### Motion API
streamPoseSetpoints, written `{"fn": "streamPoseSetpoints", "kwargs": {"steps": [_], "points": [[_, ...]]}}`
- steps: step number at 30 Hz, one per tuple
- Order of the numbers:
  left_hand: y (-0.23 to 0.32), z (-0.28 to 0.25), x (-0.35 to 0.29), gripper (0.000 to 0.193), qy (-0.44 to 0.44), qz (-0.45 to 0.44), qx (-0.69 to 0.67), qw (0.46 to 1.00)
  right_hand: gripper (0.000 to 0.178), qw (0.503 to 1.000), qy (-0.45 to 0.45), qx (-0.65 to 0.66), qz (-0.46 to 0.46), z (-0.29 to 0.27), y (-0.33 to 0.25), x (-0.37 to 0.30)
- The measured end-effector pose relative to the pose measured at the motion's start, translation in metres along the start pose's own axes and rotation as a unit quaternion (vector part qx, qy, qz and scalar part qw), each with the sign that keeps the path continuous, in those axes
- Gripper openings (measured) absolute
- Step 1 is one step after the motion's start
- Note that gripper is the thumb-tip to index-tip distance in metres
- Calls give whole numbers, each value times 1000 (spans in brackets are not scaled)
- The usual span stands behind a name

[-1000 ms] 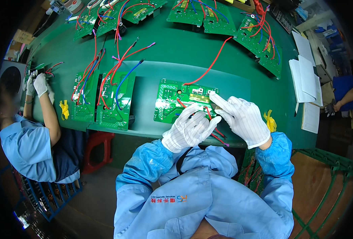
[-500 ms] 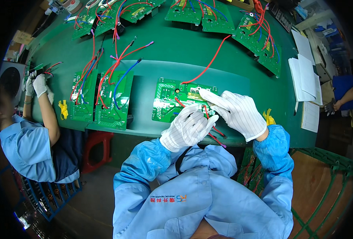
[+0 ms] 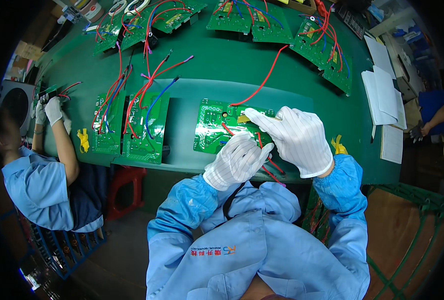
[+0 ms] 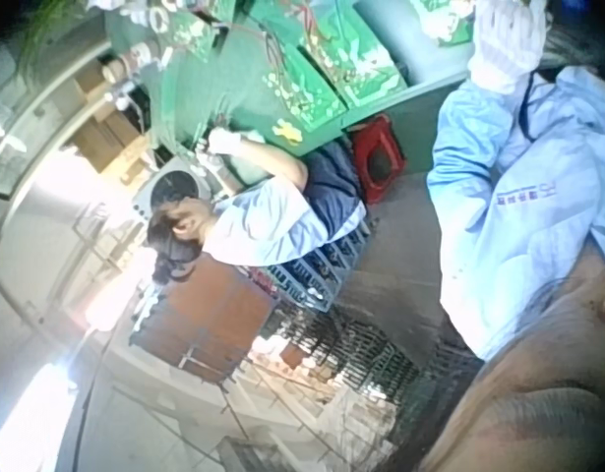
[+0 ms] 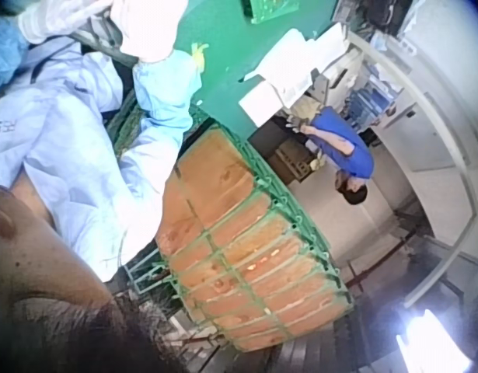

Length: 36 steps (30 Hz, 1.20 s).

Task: Assembling electronic components onto printed circuit boards (PCBs) and securing them with a screwdriver at an industrial workbench.

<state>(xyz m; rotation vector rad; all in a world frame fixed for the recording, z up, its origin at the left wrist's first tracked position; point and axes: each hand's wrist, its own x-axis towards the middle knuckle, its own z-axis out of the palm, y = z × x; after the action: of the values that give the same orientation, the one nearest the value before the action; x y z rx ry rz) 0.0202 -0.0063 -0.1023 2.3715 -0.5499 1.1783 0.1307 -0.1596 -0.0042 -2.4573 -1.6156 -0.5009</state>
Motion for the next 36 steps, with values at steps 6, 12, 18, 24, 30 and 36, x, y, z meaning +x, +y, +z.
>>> {"fn": "streamPoseSetpoints", "kwargs": {"steps": [6, 12, 18, 24, 30, 36], "points": [[0, 0, 1, 44, -72, 11, 6, 997, 35, 967, 123, 99, 199, -44, 33, -36], [3, 6, -5, 44, -46, 14, 49, 998, 40, 926, 37, -90, 366, -69, 51, -132], [8, -8, 7, 45, -112, 3, 44, 993, 39, 857, -187, -85, 472, -20, 34, -239], [-2, -18, 1, 56, -142, 35, 118, 982, 53, 802, -99, 226, 544, -60, 37, -212], [-2, -28, 17, 53, -189, 14, 142, 972, 45, 806, 24, 217, 551, -62, 33, -177], [-18, -60, 92, 40, -280, -48, 108, 953, 43, 839, 79, 202, 498, -61, 29, -176]]}}
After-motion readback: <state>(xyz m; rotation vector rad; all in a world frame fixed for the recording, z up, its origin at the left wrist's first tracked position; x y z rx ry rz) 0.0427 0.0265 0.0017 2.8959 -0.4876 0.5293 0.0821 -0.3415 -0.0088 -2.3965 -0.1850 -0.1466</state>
